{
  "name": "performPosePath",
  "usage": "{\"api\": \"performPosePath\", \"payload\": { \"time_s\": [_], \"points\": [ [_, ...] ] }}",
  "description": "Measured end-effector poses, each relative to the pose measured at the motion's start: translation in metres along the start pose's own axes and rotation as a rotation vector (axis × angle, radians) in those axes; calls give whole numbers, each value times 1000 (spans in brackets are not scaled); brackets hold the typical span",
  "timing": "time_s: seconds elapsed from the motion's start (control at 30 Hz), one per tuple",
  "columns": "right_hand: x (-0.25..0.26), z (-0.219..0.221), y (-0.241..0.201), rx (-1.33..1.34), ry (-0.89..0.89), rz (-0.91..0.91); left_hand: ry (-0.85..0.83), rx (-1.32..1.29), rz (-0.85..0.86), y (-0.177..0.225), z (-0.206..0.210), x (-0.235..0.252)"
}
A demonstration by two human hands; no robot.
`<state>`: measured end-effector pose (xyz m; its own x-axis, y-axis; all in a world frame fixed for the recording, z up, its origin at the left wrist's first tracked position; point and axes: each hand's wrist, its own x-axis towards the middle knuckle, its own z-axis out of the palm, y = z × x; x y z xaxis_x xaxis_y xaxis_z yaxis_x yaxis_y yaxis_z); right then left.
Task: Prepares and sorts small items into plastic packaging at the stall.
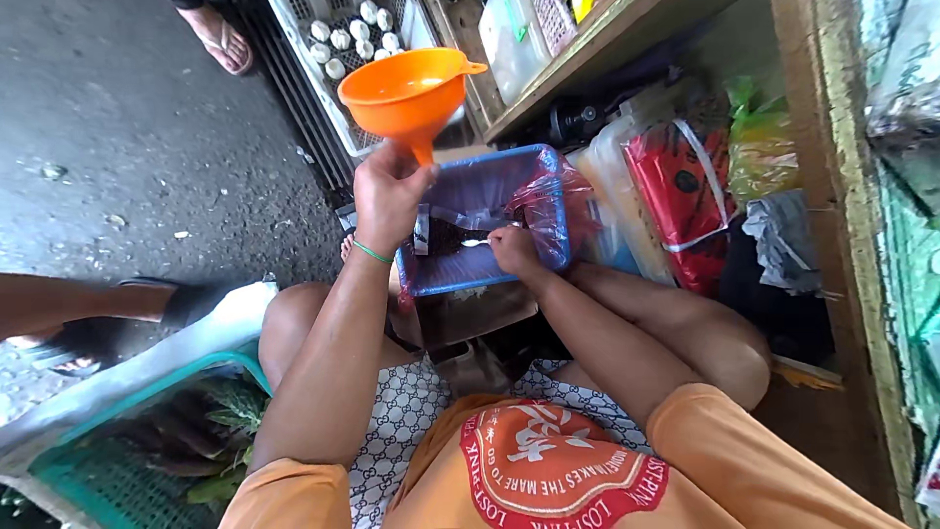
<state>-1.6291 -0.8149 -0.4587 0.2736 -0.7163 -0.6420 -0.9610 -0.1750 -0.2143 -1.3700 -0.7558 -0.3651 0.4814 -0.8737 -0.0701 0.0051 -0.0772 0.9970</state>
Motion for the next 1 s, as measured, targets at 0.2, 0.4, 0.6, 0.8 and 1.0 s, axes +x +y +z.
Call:
{"api": "performPosePath", "payload": {
  "time_s": [0.2,0.4,0.6,0.8,1.0],
  "points": [
    [13,9,3,-186,-16,2,31,-2,22,-7,0,-1],
    [29,44,-25,-1,-4,-47,88,55,45,-21,0,-4],
    [27,37,-12,271,-68,-97,102,65,79,-38,-7,-12],
    [-22,-36,4,324,10,-92,42,468,-155,-61,-8,-26],
    [-81,-112,1,382,206,-102,-152,696,-218,-78,-5,-37]
  ]
}}
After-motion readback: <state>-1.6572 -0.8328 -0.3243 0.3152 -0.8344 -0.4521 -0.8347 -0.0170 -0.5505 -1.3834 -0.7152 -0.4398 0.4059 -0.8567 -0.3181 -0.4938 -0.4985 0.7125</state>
